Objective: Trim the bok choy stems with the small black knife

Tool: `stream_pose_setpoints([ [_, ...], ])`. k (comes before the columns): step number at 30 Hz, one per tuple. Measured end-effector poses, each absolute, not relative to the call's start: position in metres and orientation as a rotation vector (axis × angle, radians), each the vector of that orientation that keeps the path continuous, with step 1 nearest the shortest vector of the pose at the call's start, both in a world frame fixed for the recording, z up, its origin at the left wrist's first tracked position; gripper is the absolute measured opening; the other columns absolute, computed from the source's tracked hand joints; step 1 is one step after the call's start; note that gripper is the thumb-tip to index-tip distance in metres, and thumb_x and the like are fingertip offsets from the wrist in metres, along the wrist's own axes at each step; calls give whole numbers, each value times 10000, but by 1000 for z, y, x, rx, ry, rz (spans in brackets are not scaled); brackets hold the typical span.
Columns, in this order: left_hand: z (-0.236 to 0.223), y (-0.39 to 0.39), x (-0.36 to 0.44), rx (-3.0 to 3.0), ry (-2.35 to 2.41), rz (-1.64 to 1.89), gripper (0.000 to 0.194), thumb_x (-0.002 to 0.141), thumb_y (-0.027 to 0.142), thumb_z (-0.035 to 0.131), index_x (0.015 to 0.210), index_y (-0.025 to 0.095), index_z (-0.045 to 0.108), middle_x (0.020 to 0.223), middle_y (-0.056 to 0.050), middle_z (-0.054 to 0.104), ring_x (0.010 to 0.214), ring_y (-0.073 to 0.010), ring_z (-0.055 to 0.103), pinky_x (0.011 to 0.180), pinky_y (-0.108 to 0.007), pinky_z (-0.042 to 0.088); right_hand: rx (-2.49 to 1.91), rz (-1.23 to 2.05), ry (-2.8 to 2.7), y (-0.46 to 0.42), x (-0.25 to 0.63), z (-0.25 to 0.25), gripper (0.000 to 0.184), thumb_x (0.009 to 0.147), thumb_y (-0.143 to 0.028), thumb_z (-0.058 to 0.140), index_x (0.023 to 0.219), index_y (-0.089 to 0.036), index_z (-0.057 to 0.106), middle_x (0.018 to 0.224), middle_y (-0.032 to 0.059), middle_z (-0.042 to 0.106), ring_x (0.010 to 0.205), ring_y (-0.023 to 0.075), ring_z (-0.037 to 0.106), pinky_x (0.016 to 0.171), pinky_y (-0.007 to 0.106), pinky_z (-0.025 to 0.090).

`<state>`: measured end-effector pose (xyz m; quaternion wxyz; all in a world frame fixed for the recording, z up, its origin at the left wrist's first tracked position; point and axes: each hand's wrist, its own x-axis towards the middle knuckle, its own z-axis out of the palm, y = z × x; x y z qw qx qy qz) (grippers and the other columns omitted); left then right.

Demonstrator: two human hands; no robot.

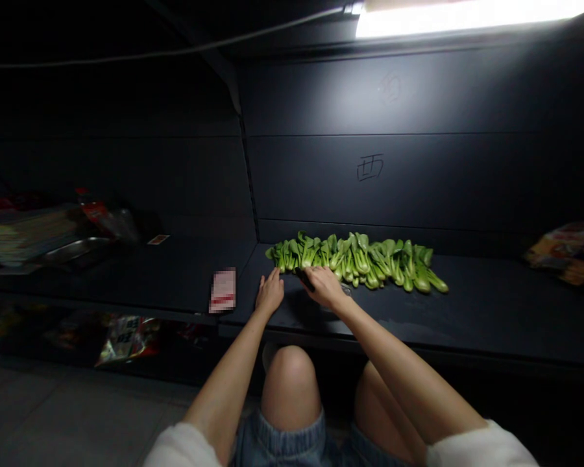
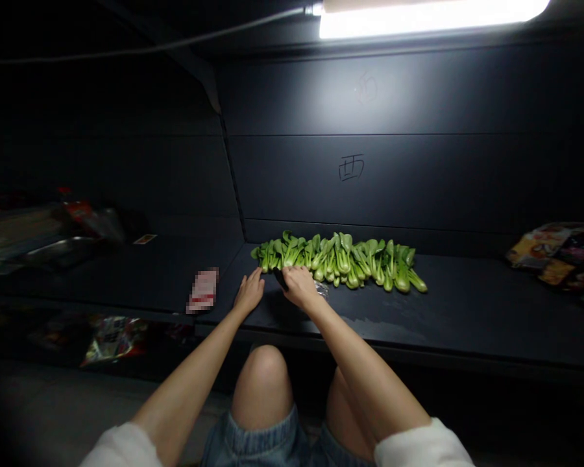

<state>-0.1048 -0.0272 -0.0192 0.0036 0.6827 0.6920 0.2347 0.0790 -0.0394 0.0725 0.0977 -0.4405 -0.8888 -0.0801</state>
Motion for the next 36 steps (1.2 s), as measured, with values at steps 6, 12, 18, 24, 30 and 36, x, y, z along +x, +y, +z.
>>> stream_pose_setpoints([
  [6, -17, -29, -105, 2143, 2158, 717, 481, 940, 163, 313, 1406, 121, 420, 1475, -139, 458, 1390, -203, 392, 1165, -458, 287, -1248, -247, -2657, -42, 73, 72, 289, 957, -321, 408, 1048, -130, 604, 1016, 146, 692, 975, 243, 601, 832, 318, 359],
  [12, -16, -29, -105, 2129, 2141, 734, 498, 925, 131, 310, 1411, 120, 414, 1480, -130, 454, 1398, -191, 378, 1171, -445, 282, -1227, -226, -2648, -41, 69, 75, 292, 964, -329, 403, 1050, -133, 602, 1024, 138, 690, 971, 245, 606, 822, 323, 353],
  [18, -17, -28, -105, 2108, 2115, 765, 487, 935, 166, 301, 1404, 119, 421, 1478, -146, 452, 1395, -207, 385, 1170, -467, 272, -1259, -216, -2590, -40, 75, 70, 296, 967, -342, 408, 1031, -137, 611, 997, 144, 694, 966, 244, 603, 815, 321, 350],
  [24, -17, -27, -104, 2070, 2159, 828, 527, 930, 283, 407, 1426, 112, 368, 1485, -168, 432, 1388, -251, 386, 1157, -477, 277, -1302, -194, -2449, -35, 100, 73, 275, 966, -352, 438, 1047, -140, 593, 1010, 115, 693, 970, 220, 608, 809, 299, 343],
  [30, 0, -23, -81, 2109, 2189, 958, 511, 916, 343, 458, 1379, 128, 439, 1383, -152, 513, 1266, -268, 487, 1094, -430, 355, -1308, -125, -2240, -29, 134, 68, 281, 967, -358, 438, 1044, -143, 601, 972, 104, 697, 886, 188, 619, 770, 268, 363],
  [36, 25, -3, -34, 2190, 2288, 944, 526, 875, 425, 546, 1346, 195, 491, 1212, -135, 568, 1151, -283, 526, 974, -403, 428, -1280, -107, -2192, -30, 159, 66, 289, 960, -359, 423, 979, -154, 627, 895, 89, 692, 809, 185, 613, 729, 265, 375],
])
